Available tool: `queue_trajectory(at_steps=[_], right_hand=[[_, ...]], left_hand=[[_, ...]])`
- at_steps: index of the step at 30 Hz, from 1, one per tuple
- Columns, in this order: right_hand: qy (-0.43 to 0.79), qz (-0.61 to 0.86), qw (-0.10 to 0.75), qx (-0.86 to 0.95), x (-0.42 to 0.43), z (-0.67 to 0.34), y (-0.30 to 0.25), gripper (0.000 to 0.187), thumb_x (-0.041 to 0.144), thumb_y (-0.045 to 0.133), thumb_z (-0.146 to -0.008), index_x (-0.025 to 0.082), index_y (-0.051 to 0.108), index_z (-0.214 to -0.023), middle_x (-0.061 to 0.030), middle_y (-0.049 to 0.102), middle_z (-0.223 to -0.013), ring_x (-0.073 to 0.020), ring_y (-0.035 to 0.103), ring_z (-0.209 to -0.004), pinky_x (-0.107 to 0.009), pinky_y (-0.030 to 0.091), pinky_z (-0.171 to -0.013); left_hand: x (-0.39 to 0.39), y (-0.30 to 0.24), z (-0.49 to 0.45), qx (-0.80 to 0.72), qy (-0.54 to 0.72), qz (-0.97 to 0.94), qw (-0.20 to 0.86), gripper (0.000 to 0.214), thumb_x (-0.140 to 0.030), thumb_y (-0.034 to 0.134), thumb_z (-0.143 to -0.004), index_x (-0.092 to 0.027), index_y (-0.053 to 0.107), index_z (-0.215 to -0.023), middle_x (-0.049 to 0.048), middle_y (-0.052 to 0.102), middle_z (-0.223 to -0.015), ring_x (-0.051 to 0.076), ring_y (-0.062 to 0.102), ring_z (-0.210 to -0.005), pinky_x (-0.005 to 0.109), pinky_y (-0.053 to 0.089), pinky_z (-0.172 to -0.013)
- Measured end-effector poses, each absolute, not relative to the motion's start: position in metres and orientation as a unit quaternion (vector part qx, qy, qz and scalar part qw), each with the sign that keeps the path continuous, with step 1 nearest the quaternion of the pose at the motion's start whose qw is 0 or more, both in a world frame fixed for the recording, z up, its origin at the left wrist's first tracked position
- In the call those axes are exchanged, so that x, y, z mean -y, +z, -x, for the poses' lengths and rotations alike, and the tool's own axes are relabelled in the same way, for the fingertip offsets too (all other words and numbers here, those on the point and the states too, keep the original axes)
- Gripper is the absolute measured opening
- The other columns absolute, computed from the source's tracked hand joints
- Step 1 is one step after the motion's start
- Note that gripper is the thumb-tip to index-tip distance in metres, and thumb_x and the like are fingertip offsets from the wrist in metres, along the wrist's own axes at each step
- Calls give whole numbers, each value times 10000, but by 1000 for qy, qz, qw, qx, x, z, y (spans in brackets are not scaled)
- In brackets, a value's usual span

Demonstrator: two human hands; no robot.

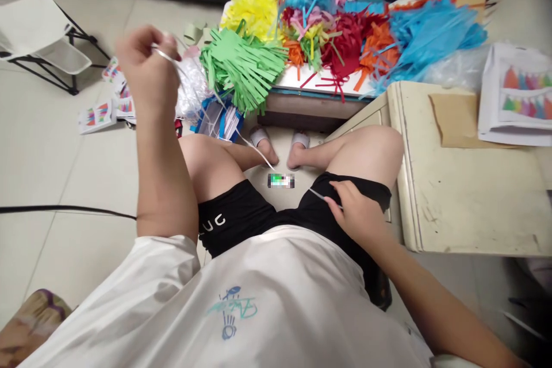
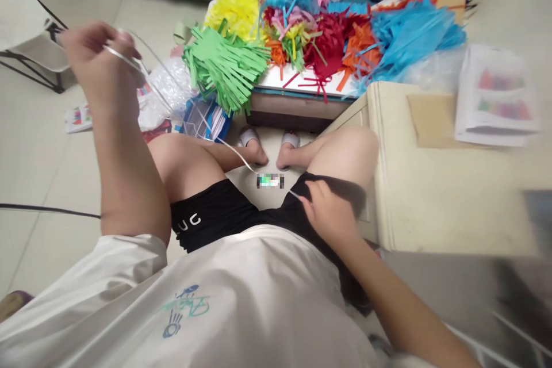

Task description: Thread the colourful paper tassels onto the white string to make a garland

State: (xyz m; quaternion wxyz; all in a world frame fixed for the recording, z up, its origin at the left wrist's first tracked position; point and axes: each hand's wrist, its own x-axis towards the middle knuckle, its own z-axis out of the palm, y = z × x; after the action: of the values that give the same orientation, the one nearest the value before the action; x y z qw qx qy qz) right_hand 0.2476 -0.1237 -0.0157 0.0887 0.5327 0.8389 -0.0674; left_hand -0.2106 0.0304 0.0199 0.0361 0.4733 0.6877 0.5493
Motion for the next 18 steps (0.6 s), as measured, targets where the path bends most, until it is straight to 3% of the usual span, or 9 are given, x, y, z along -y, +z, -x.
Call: queue_trajectory(at_steps=[4, 6, 9, 11, 14, 18], right_hand=[[-98, -476, 211, -848, 109, -227, -14, 379, 287, 397, -1151, 171, 744, -1051, -101, 785, -1082, -238, 750, -815, -339, 340, -604], [-115, -464, 219, -851, 104, -217, -14, 382, 312, 391, -1157, 171, 734, -1065, -105, 788, -1041, -254, 763, -851, -331, 382, -634], [-108, -418, 256, -865, 99, -206, -16, 343, 338, 469, -1132, 120, 731, -1169, -169, 771, -1151, -302, 776, -929, -344, 449, -657], [-108, -386, 302, -865, 96, -201, -20, 274, 197, 511, -1073, 91, 745, -1167, -195, 756, -1191, -321, 781, -953, -355, 473, -666], [-130, -363, 331, -861, 89, -194, -27, 323, 13, 488, -959, 96, 764, -1106, -183, 767, -1158, -332, 787, -971, -362, 488, -701], [-204, -386, 290, -851, 77, -187, -28, 243, 97, 536, -1000, 130, 754, -1102, -167, 789, -1062, -323, 779, -965, -344, 468, -736]], left_hand=[[-5, 34, 170, -631, 503, -553, 205, 183, -263, 774, -901, -189, 652, -786, -36, 538, -622, 86, 387, -554, 261, 285, -572], [4, 44, 155, -601, 481, -588, 249, 159, -324, 829, -859, -227, 704, -852, -38, 529, -608, 114, 416, -584, 274, 320, -611], [8, 56, 142, -563, 497, -582, 310, 186, -317, 867, -832, -267, 700, -894, -45, 493, -580, 152, 475, -643, 277, 371, -670], [8, 61, 138, -538, 529, -558, 347, 190, -293, 872, -833, -274, 692, -893, -43, 497, -589, 164, 497, -673, 271, 393, -686], [6, 70, 130, -509, 566, -523, 384, 177, -244, 853, -859, -266, 678, -853, -42, 506, -611, 149, 500, -669, 252, 397, -661], [11, 94, 111, -436, 632, -491, 411, 209, -182, 744, -965, -207, 644, -783, -68, 389, -558, 68, 320, -497, 209, 253, -508]])
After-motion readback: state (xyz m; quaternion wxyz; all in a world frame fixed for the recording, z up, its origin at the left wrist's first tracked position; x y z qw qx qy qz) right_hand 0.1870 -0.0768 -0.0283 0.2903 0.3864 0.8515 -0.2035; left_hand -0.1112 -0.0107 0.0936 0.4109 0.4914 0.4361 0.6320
